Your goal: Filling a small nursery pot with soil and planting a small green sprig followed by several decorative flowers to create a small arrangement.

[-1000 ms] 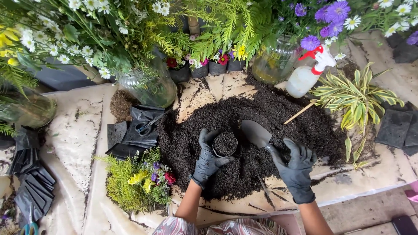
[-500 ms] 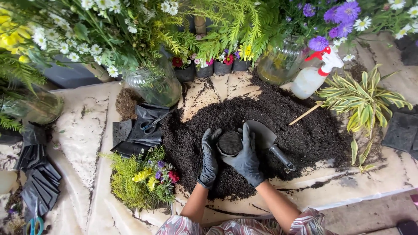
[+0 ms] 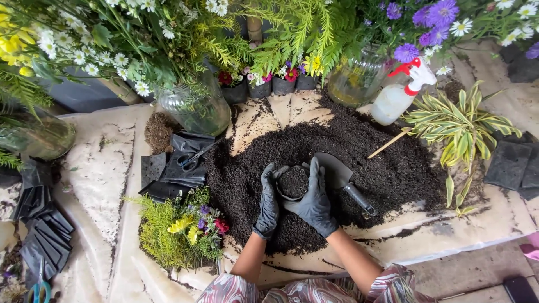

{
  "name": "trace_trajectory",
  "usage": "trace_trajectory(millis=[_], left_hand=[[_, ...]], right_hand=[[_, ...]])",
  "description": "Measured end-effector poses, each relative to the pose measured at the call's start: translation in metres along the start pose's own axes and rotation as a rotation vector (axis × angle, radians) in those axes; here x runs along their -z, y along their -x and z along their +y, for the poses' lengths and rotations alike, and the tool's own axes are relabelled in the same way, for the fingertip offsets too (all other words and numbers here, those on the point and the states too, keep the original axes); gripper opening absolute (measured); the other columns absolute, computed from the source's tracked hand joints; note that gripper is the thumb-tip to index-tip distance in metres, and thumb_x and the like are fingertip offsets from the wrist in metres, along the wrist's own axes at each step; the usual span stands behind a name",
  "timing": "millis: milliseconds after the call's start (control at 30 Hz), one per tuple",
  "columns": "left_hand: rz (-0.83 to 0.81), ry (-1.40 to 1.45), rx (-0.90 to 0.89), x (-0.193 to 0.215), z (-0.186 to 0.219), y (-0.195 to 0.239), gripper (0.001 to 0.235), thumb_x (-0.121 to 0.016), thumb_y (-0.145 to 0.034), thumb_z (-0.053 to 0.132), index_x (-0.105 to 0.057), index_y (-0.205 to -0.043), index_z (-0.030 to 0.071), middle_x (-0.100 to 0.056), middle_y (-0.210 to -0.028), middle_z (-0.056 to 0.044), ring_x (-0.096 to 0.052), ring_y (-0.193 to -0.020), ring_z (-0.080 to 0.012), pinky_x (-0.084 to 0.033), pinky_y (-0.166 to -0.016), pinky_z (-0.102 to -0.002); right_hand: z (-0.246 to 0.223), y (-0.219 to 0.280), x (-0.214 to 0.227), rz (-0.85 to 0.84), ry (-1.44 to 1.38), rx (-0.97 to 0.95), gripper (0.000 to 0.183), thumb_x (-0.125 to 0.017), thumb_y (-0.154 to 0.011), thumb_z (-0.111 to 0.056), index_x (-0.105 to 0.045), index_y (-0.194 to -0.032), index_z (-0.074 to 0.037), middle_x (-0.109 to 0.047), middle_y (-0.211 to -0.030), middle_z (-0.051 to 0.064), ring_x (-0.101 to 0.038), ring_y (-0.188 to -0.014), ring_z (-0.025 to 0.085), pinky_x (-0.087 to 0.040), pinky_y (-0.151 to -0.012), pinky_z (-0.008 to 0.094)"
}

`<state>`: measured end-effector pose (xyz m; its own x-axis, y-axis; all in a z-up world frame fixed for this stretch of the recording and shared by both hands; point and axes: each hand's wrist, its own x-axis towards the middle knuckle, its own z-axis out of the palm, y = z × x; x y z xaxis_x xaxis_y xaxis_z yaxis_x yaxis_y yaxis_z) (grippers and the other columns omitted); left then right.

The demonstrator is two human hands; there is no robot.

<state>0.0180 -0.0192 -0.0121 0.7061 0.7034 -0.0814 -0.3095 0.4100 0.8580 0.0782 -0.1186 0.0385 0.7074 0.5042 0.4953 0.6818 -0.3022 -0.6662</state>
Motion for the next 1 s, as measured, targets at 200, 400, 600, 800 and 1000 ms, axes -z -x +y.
trace_trajectory(millis=[200,400,600,800,1000], left_hand=[[-0.231,-0.110,-0.339,-0.005,0.028,0.020,0.107,-0.069,-0.082,0.066,-0.021,-0.156,0.004,-0.047,-0.152,-0.023,-0.037,-0.146,-0.0337,-0.023,-0.120,-0.052],[-0.224,-0.205,-0.256,-0.017,0.018,0.024,0.121,-0.092,-0.070,0.013,-0.007,-0.157,0.019,-0.041,-0.152,-0.020,-0.043,-0.142,-0.0289,-0.031,-0.122,-0.044],[-0.178,-0.378,-0.346,-0.011,0.008,0.020,0.119,-0.090,-0.072,0.010,-0.005,-0.156,0.012,-0.045,-0.147,-0.018,-0.049,-0.136,-0.0263,-0.034,-0.120,-0.041],[-0.164,-0.294,-0.239,-0.005,0.003,0.016,0.118,-0.092,-0.068,0.010,-0.013,-0.156,0.012,-0.045,-0.146,-0.015,-0.047,-0.137,-0.0246,-0.032,-0.121,-0.037],[-0.205,-0.271,-0.303,-0.010,0.014,0.020,0.112,-0.090,-0.075,0.021,-0.014,-0.156,0.013,-0.040,-0.150,-0.018,-0.042,-0.142,-0.0280,-0.028,-0.124,-0.041]], right_hand=[[0.004,-0.019,0.087,0.274,-0.250,0.047,0.110,-0.089,-0.052,-0.041,-0.048,-0.144,0.005,-0.054,-0.134,0.017,-0.050,-0.131,0.031,-0.031,-0.122,0.041],[0.093,-0.100,0.168,0.731,-0.392,0.132,0.043,-0.046,-0.107,0.015,-0.037,-0.141,-0.010,-0.043,-0.126,0.011,-0.044,-0.111,0.023,-0.042,-0.094,0.033],[0.207,-0.205,0.166,0.202,-0.306,-0.193,0.117,-0.090,-0.088,-0.002,-0.001,-0.163,-0.010,-0.002,-0.171,0.023,-0.027,-0.154,0.048,-0.031,-0.125,0.050],[0.241,-0.235,0.152,0.123,-0.040,-0.094,0.039,-0.095,-0.088,-0.027,-0.069,-0.111,-0.010,-0.071,-0.098,0.005,-0.062,-0.081,0.015,-0.050,-0.073,0.033],[0.182,-0.203,0.240,0.236,-0.147,-0.246,0.009,-0.071,-0.119,-0.018,-0.074,-0.111,-0.016,-0.064,-0.088,-0.003,-0.058,-0.078,0.005,-0.047,-0.067,0.026]])
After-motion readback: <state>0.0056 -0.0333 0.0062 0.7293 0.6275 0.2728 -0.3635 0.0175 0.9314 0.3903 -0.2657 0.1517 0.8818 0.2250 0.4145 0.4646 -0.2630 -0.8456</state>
